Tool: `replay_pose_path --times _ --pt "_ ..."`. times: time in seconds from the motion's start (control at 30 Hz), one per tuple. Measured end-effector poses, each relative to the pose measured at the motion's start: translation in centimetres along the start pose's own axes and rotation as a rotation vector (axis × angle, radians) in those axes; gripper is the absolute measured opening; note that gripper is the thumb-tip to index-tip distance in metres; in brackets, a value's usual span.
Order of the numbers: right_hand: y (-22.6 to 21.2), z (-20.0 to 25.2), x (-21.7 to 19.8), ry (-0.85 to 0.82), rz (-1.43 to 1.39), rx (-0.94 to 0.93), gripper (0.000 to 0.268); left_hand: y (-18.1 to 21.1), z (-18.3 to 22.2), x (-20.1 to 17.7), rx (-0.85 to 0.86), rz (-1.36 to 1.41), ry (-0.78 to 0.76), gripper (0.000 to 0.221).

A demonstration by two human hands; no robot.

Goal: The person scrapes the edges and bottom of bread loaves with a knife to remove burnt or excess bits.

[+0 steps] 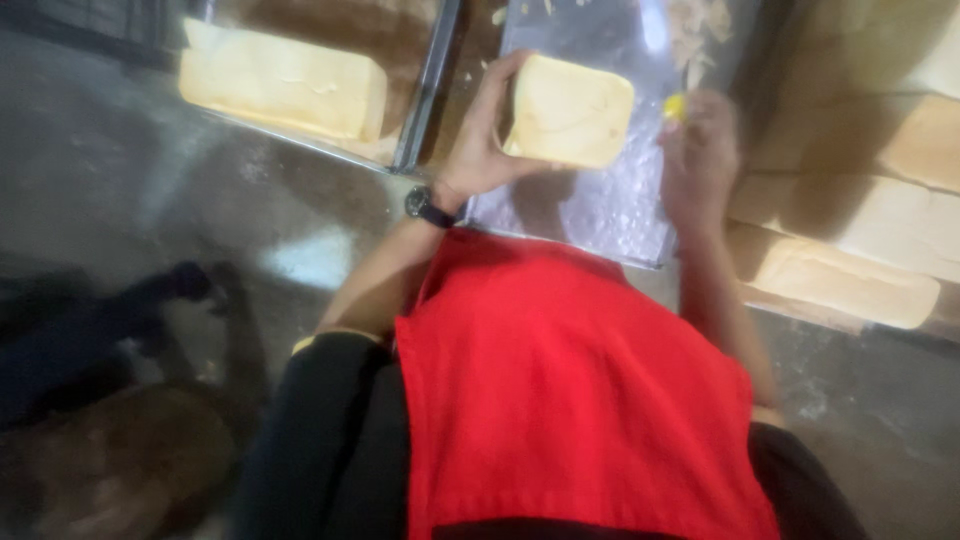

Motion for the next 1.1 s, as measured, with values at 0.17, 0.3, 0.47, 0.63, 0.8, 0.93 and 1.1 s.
replay_pose_path --times 0.17,0.3,0.47,0.63,0.8,0.93,1.1 --pt "-4.7 0.9 -3.2 -0.129 0.419 -0.297 0.024 0.3 -0.8 0.4 -0.042 -0.086 -0.112 0.123" --pt "-6.7 1.5 -3.3 -0.2 0.398 -0.298 0.03 -0.3 -2.2 0.6 -0.121 -0.053 -0.227 0.122" --pt "-6.9 1.6 -3.7 -0.146 0.379 -0.242 0.025 -1.4 -2.7 -0.4 -0.174 0.0 -0.234 0.125" --pt "-7.4 3.2 -2.6 -0.184 0.24 -0.164 0.017 -2.3 -1.5 -2.3 -0.22 0.247 -0.119 0.121" --pt "-8.2 3.6 -2.1 -0.175 0.274 -0.221 0.016 -2.4 -1.5 -2.7 -0.2 0.194 -0.143 0.12" --pt "-8.2 3.5 -3.4 -0.184 0.368 -0.25 0.016 -2.0 -1.6 -2.6 -0.25 0.168 -0.115 0.123" --pt "-7.2 3.4 -4.4 -0.219 0.433 -0.249 0.014 -2.2 -1.8 -2.6 -0.204 0.165 -0.151 0.122"
Point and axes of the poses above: each hand's wrist, its own z-axis away from the middle knuckle, its own x-axis out of the palm, y = z × x, the point moved 3 cm from there along -z, towards the middle knuckle, and after that the axes turned 3 degrees about x, right-handed, at the moved point
